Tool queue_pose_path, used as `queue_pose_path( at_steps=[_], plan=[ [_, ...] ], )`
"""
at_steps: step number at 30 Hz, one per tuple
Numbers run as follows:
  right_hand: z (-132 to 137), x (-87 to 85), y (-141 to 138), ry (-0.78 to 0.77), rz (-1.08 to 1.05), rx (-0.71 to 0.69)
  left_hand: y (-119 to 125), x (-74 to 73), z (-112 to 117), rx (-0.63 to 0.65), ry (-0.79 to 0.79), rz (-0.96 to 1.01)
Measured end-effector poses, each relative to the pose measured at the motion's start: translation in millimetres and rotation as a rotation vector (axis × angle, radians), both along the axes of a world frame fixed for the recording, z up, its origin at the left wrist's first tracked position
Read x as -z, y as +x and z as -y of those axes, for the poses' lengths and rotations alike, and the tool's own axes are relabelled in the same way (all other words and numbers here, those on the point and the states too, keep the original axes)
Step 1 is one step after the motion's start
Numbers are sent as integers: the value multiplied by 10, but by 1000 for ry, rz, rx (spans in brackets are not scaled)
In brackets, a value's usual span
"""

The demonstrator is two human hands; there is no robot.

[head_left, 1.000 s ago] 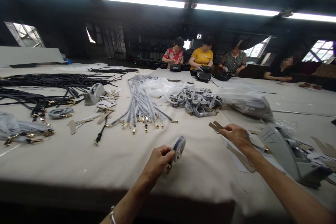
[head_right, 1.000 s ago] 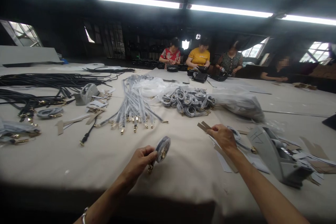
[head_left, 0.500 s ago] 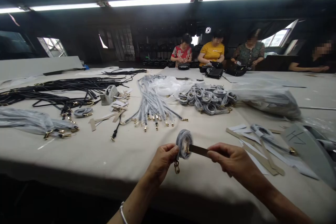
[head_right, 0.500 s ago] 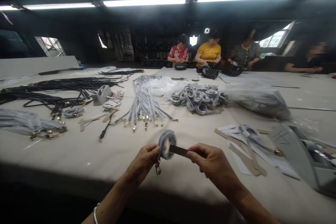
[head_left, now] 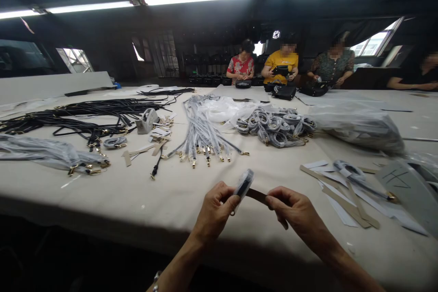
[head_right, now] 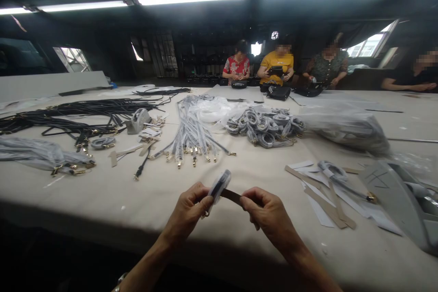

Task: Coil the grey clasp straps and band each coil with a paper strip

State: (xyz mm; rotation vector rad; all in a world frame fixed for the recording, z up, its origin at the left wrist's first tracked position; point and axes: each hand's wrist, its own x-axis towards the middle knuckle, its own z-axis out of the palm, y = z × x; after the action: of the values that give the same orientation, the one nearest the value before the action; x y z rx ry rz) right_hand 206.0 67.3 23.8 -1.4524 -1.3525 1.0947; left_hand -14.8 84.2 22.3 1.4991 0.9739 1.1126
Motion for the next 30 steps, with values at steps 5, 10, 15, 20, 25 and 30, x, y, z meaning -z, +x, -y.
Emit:
queue_pose_path(
  at_steps=[5, 10, 15, 20, 25, 30],
  plan=[
    [-17, 45, -18, 22, -42, 91, 49, 24, 46, -64, 157, -149],
    [21, 53, -106, -33, -379, -149, 105, 39, 65, -38, 284, -273],
    [87, 215, -297, -165, -767, -196, 88, 106, 38, -56, 479, -551],
    [115, 451, -456, -192, -815, 17, 45, 237, 37, -10, 436, -607],
    [128, 486, -462, -190, -821, 48, 70, 311, 7, 79, 223, -279],
    [137, 516, -455, -151, -846, 77, 132, 275, -27, 69, -130, -48]
  ],
)
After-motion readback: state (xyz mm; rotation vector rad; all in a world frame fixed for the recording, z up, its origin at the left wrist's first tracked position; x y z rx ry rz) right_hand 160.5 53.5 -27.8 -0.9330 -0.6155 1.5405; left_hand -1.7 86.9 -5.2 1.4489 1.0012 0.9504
